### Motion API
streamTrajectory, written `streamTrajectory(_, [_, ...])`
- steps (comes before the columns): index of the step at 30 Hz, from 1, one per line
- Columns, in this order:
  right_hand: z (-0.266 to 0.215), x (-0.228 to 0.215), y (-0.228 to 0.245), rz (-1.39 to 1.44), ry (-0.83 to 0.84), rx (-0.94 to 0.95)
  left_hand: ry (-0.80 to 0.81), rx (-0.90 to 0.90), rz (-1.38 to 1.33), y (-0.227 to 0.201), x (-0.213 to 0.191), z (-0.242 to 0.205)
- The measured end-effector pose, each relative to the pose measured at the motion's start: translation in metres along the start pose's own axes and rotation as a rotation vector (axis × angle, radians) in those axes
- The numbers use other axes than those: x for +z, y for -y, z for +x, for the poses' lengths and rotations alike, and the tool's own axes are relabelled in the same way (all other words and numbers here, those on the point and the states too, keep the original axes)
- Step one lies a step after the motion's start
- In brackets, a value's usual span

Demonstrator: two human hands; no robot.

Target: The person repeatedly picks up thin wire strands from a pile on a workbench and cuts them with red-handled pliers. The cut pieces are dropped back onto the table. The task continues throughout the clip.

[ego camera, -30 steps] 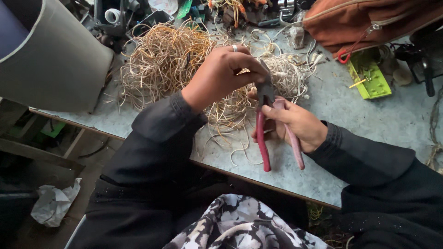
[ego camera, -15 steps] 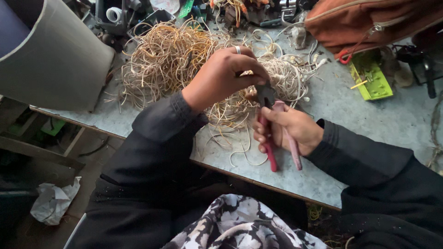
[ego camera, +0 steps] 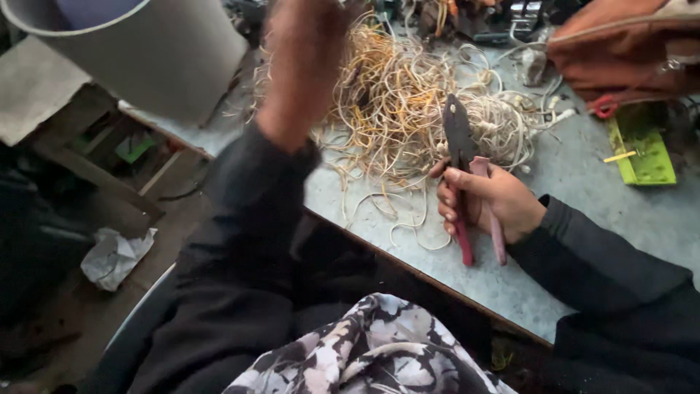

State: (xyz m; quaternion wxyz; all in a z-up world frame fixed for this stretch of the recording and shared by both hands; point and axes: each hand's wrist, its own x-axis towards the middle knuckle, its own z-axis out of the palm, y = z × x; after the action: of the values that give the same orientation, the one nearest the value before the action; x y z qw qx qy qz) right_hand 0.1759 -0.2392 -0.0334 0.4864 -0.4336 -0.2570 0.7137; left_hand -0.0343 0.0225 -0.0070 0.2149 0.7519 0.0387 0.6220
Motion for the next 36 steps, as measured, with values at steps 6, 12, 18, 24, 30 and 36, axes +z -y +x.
streamTrajectory(6, [0.002, -0.002, -0.004, -0.038, 0.029, -0.022, 0.094, -0.526, 0.956, 0.046, -0.159, -0.061])
streamTrajectory(12, [-0.001, -0.002, -0.004, -0.051, 0.041, -0.025, 0.214, -0.496, 1.049, 0.024, -0.183, -0.073])
streamTrajectory(18, [-0.001, -0.002, -0.006, -0.077, 0.066, -0.071, 0.425, -0.048, 0.678, -0.046, -0.088, -0.051])
streamTrajectory(24, [-0.003, -0.004, -0.009, -0.093, 0.047, -0.097, 0.919, -0.174, 0.373, -0.082, -0.001, -0.071])
streamTrajectory(30, [-0.006, 0.000, -0.009, -0.112, -0.055, -0.189, 0.902, 0.033, 0.560, -0.029, 0.015, -0.057])
streamTrajectory(36, [-0.008, 0.007, -0.013, -0.058, -0.090, -0.331, 1.049, 0.046, 0.528, -0.013, 0.044, -0.004])
